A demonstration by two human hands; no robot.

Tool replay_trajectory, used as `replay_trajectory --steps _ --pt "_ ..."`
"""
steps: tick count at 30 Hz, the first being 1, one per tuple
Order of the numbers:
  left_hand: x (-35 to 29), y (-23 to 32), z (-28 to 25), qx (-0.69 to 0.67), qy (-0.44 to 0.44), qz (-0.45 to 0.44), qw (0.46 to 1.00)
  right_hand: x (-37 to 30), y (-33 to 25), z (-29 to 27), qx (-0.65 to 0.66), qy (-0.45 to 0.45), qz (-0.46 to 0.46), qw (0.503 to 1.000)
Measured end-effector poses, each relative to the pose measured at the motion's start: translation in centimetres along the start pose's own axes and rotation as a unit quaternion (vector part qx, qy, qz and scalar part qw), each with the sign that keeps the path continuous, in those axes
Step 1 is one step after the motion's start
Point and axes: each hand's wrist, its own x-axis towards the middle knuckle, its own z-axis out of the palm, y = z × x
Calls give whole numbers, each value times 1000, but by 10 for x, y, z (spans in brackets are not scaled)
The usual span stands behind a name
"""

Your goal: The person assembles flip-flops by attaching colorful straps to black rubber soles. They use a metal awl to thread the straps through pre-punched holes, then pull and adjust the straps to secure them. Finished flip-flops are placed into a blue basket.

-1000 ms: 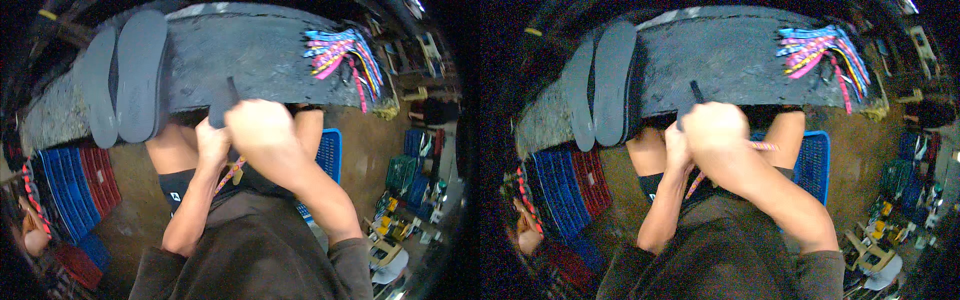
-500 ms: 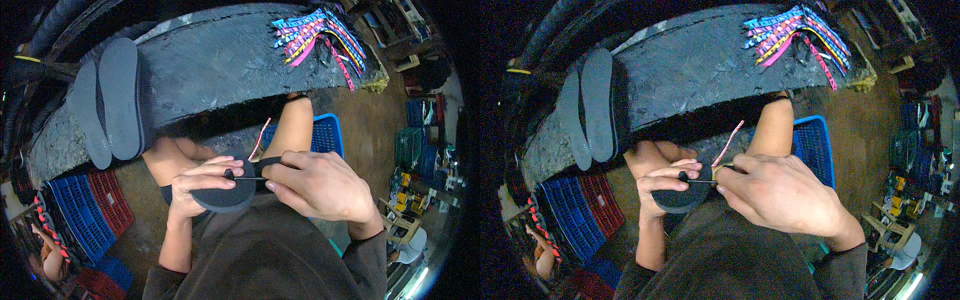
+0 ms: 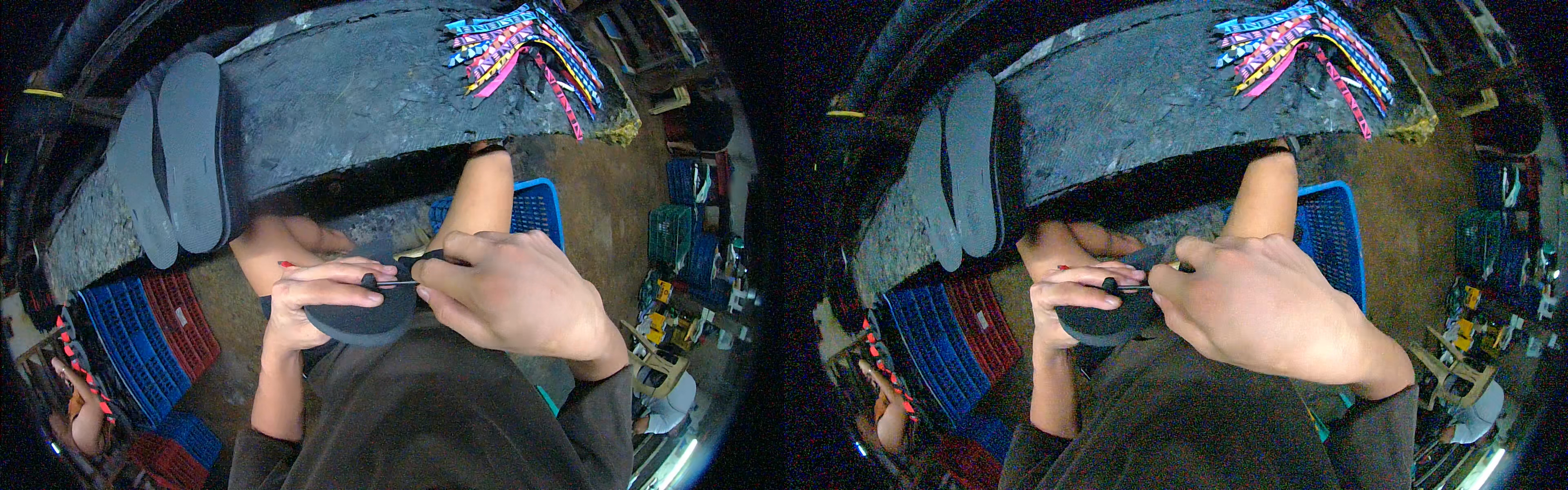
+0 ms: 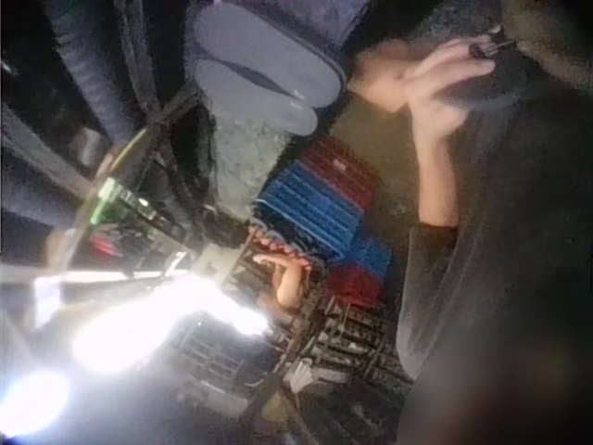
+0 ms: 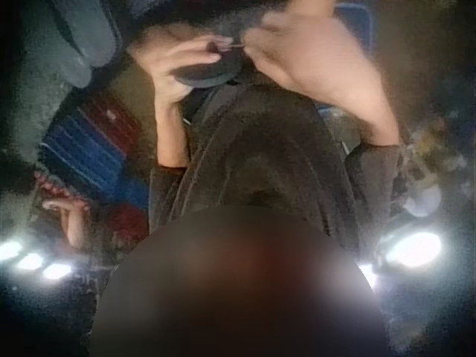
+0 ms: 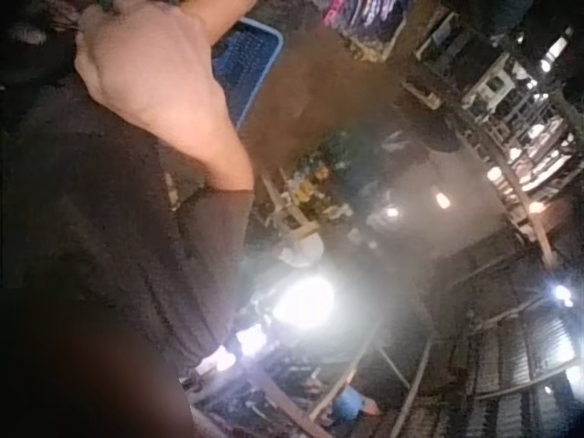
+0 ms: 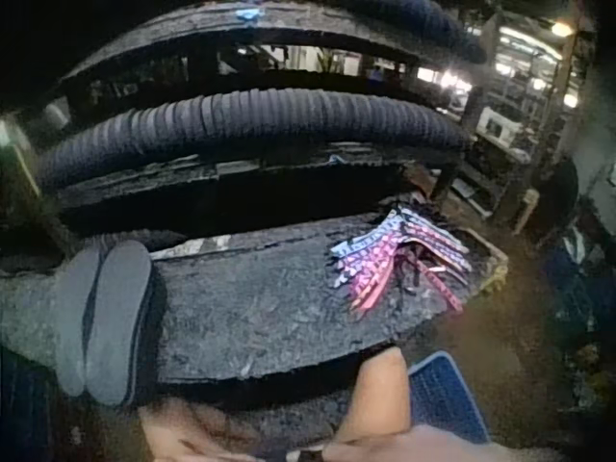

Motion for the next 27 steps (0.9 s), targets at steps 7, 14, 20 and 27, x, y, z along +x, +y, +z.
replay_trajectory --steps 7,14,20,27 --pt "-15 30 14 -312 31 -33 949 79 45 -1 -81 271 153 947" --pt "-10 63 10 265 51 -330 905 35 -8 86 361 15 151 920" --pt "41 119 -9 580 -250 -298 716 28 3 127 411 8 145 900" --pt "57 -2 -38 315 -323 -64 890 11 11 97 437 60 185 878"
